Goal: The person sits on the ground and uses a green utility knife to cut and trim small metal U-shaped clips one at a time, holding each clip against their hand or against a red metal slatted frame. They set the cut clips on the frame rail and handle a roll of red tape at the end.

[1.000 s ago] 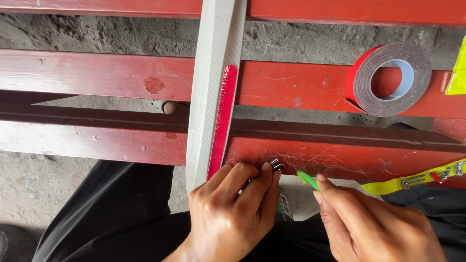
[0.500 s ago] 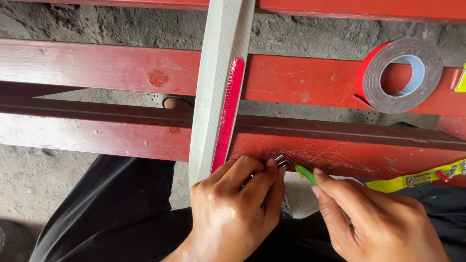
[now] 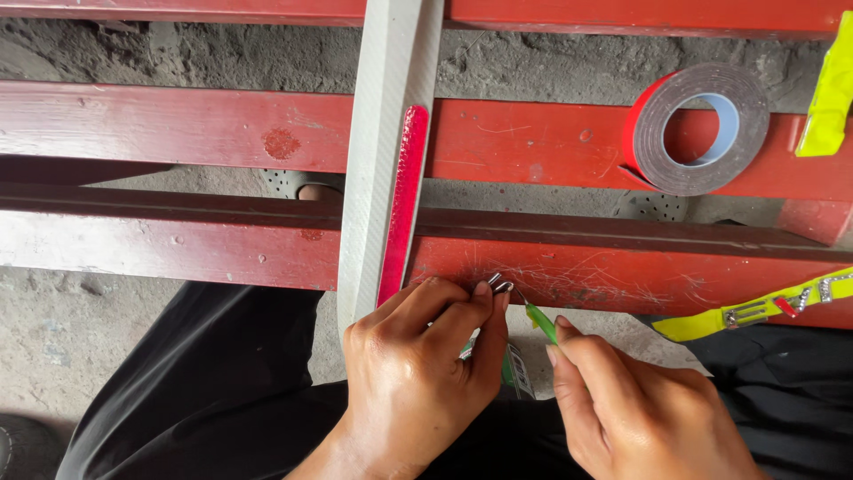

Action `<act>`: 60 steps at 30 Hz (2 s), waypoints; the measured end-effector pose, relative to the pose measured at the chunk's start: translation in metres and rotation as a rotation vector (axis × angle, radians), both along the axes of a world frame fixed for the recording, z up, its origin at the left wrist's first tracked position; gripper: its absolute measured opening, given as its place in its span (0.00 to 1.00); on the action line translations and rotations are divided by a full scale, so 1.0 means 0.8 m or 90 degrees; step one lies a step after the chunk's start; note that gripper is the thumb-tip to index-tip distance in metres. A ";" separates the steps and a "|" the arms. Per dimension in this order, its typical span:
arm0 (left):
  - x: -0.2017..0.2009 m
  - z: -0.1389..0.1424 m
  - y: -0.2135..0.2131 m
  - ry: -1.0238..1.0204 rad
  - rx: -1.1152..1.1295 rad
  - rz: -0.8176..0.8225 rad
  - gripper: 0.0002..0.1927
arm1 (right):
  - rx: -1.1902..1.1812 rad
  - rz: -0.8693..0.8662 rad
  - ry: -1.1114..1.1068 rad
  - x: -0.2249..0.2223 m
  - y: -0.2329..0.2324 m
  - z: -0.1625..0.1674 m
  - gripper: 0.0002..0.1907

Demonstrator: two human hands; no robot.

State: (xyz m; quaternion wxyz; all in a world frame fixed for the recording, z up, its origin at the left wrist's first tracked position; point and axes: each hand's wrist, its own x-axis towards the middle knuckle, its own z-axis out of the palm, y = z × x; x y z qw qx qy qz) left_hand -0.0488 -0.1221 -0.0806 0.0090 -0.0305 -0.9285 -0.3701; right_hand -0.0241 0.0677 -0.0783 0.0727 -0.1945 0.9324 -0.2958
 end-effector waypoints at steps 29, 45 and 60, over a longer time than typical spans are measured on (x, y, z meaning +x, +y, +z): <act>0.022 0.004 -0.010 0.081 -0.030 -0.053 0.09 | -0.053 -0.135 -0.119 0.018 0.034 0.018 0.12; -0.008 -0.038 -0.039 0.080 0.020 -0.128 0.16 | 0.109 -0.197 -0.160 0.007 0.069 -0.035 0.16; 0.014 0.034 -0.037 0.303 0.065 -0.287 0.11 | -0.291 -0.200 -0.513 0.052 0.107 0.016 0.16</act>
